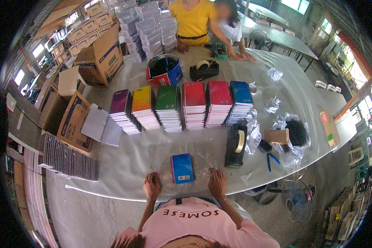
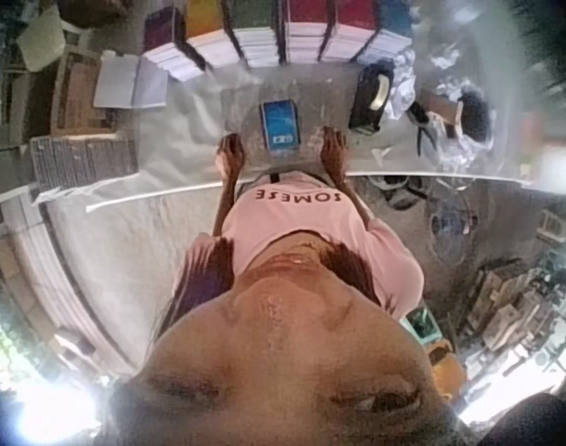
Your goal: The person places a stack of spiral-bound notebooks into a clear plastic bag, folds the bag closed, and secures it with tape. They repeat this process for multiple stacks of notebooks in different colors.
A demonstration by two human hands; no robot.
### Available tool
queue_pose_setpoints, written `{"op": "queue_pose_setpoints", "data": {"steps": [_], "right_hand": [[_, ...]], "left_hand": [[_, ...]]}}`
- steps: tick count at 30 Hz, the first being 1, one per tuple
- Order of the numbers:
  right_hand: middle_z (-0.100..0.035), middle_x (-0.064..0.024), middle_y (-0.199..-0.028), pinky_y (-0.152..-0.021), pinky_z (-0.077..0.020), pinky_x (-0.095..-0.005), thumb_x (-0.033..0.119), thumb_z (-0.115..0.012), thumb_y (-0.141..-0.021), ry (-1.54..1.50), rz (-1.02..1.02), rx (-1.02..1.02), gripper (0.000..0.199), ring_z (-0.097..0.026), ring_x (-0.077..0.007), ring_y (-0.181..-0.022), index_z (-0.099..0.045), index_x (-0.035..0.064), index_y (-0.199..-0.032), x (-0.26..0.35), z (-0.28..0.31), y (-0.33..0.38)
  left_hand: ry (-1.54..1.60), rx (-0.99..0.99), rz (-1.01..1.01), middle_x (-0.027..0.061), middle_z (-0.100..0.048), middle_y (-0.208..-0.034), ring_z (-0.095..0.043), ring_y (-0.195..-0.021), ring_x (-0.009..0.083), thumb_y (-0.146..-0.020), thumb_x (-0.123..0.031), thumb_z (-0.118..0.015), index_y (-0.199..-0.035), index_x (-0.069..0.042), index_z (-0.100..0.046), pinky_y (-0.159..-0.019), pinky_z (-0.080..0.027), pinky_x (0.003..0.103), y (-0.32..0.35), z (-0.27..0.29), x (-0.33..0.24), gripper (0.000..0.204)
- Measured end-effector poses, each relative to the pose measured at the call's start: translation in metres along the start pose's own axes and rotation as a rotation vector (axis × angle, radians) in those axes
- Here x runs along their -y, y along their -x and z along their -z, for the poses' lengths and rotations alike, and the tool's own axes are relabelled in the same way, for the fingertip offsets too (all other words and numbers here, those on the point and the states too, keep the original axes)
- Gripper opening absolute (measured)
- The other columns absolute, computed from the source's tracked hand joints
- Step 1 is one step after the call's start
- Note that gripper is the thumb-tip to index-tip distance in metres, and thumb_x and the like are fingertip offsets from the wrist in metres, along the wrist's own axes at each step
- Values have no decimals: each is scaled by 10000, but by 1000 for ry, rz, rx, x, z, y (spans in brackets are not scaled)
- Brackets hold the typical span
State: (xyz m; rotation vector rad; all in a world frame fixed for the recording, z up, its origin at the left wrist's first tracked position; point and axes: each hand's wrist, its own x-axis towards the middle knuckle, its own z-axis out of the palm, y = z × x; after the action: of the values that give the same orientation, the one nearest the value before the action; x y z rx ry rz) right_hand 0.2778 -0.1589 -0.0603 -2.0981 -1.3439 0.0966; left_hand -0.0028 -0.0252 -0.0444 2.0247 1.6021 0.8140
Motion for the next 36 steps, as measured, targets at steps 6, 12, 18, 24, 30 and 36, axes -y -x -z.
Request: {"op": "queue_pose_setpoints", "data": {"steps": [6, 12, 18, 24, 30, 36], "right_hand": [[-585, -152, -1011, -844, -433, -457, 107, -487, -921, 35, -10, 19, 276, -545, -353, -936, -602, 90, -1171, 1, 1, 0], [-592, -139, -942, -816, -436, -439, 89, -518, -905, 24, 51, -82, 245, -547, -331, -904, -620, 58, -1126, 1, -1, -2], [-590, -138, -1072, -870, -431, -466, 128, -483, -925, 1, 8, 17, 300, -536, -347, -994, -587, 96, -1206, -2, 0, 3], [-602, -139, -1096, -883, -434, -459, 120, -483, -913, 12, 9, 29, 321, -541, -339, -1008, -578, 95, -1219, 1, 3, 1], [-609, -148, -1073, -876, -438, -454, 120, -488, -912, 54, 2, 9, 296, -547, -345, -995, -600, 68, -1181, -3, -1, 3], [-587, -170, -1112, -914, -424, -472, 122, -508, -887, 16, -15, 59, 349, -527, -370, -1046, -573, 85, -1228, -10, -5, 6]], "left_hand": [[-19, -24, -41, 133, -660, -914, -627, -856, 353, -903, -191, -582, -958, -78, -648, -765, -486, 444, -2, -2, 0, 142], [-15, -29, -25, 132, -661, -919, -625, -866, 351, -911, -202, -577, -954, -72, -648, -764, -487, 448, 2, -3, 4, 154], [9, -34, -21, 124, -665, -928, -628, -867, 344, -906, -201, -585, -961, -73, -649, -762, -490, 443, 1, -4, 2, 153], [28, -34, -39, 141, -661, -944, -625, -879, 364, -907, -220, -583, -972, -70, -653, -768, -490, 453, 0, -1, -1, 178], [-1, -23, -27, 141, -660, -938, -623, -874, 362, -906, -207, -579, -979, -80, -651, -766, -488, 452, 1, -1, 0, 164], [16, -49, -45, 131, -663, -935, -625, -877, 357, -904, -196, -588, -990, -85, -649, -772, -489, 446, 1, -2, -1, 153]]}}
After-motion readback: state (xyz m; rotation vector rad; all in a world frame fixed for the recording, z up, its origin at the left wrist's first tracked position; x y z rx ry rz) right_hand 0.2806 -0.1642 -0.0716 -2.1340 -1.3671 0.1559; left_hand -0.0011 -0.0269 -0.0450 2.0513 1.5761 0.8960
